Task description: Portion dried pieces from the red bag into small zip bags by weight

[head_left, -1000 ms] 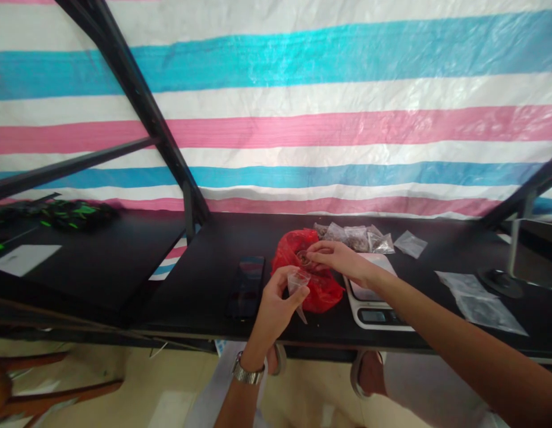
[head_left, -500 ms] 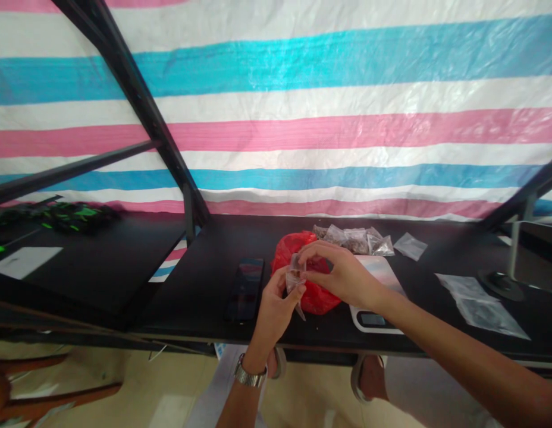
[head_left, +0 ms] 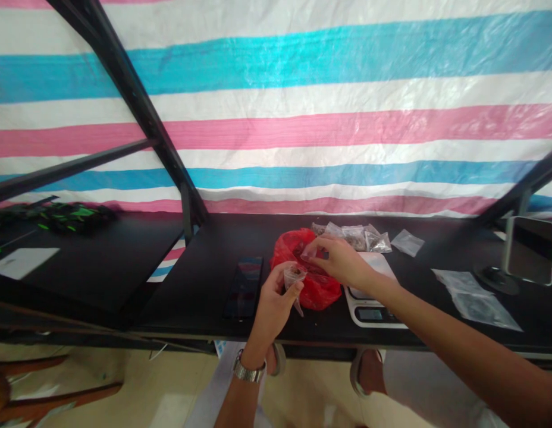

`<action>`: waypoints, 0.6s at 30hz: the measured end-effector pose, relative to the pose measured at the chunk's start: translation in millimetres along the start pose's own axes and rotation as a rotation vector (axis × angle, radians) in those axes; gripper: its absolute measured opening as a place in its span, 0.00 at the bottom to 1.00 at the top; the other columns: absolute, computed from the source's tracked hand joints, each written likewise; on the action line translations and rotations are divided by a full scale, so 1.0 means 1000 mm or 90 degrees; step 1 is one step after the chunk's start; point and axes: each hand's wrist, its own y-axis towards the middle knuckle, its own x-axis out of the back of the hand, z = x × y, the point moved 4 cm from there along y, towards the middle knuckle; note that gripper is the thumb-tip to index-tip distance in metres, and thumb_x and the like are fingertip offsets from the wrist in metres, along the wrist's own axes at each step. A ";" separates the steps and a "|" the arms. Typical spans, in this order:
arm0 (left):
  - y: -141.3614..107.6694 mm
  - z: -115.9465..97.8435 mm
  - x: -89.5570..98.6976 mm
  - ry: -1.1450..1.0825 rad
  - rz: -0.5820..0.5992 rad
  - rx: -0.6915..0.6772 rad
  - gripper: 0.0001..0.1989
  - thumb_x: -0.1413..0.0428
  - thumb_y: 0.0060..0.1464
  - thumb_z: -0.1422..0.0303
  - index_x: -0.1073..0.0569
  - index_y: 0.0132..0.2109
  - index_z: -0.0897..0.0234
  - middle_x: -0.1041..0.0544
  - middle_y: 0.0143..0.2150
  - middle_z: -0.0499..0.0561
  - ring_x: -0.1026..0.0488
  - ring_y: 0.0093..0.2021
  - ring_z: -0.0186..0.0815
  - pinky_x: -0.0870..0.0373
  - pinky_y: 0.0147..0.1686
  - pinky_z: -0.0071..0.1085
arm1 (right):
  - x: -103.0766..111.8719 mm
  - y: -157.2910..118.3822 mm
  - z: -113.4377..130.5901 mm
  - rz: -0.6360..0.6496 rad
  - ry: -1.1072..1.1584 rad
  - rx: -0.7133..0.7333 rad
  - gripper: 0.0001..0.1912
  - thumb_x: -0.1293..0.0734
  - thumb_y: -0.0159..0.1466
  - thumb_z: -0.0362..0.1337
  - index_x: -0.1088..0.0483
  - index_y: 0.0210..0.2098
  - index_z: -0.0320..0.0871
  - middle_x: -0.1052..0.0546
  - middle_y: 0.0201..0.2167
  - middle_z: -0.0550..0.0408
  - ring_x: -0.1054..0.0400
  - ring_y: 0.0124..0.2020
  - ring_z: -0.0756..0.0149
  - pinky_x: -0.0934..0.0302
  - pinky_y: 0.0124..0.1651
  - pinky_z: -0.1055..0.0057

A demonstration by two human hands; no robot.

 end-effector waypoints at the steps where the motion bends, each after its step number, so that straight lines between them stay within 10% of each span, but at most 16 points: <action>1: 0.001 0.001 0.000 0.002 0.000 0.003 0.28 0.26 0.47 0.52 0.21 0.50 0.63 0.16 0.41 0.51 0.21 0.38 0.36 0.26 0.40 0.28 | -0.006 0.002 -0.007 0.015 -0.025 -0.021 0.07 0.27 0.64 0.25 0.22 0.37 0.44 0.18 0.40 0.53 0.24 0.41 0.62 0.33 0.51 0.65; 9: 0.010 0.014 -0.002 0.007 -0.020 0.017 0.27 0.28 0.48 0.52 0.22 0.50 0.64 0.16 0.42 0.52 0.19 0.40 0.37 0.25 0.43 0.30 | -0.031 0.016 -0.022 0.030 -0.180 -0.048 0.11 0.35 0.70 0.24 0.22 0.42 0.43 0.20 0.48 0.48 0.26 0.51 0.59 0.36 0.55 0.66; 18: 0.012 0.009 -0.003 0.014 -0.034 0.006 0.30 0.27 0.46 0.49 0.22 0.49 0.63 0.17 0.39 0.50 0.21 0.36 0.35 0.25 0.38 0.28 | -0.022 0.003 -0.034 0.027 -0.084 -0.071 0.03 0.27 0.67 0.29 0.21 0.39 0.43 0.17 0.38 0.51 0.24 0.40 0.60 0.34 0.48 0.65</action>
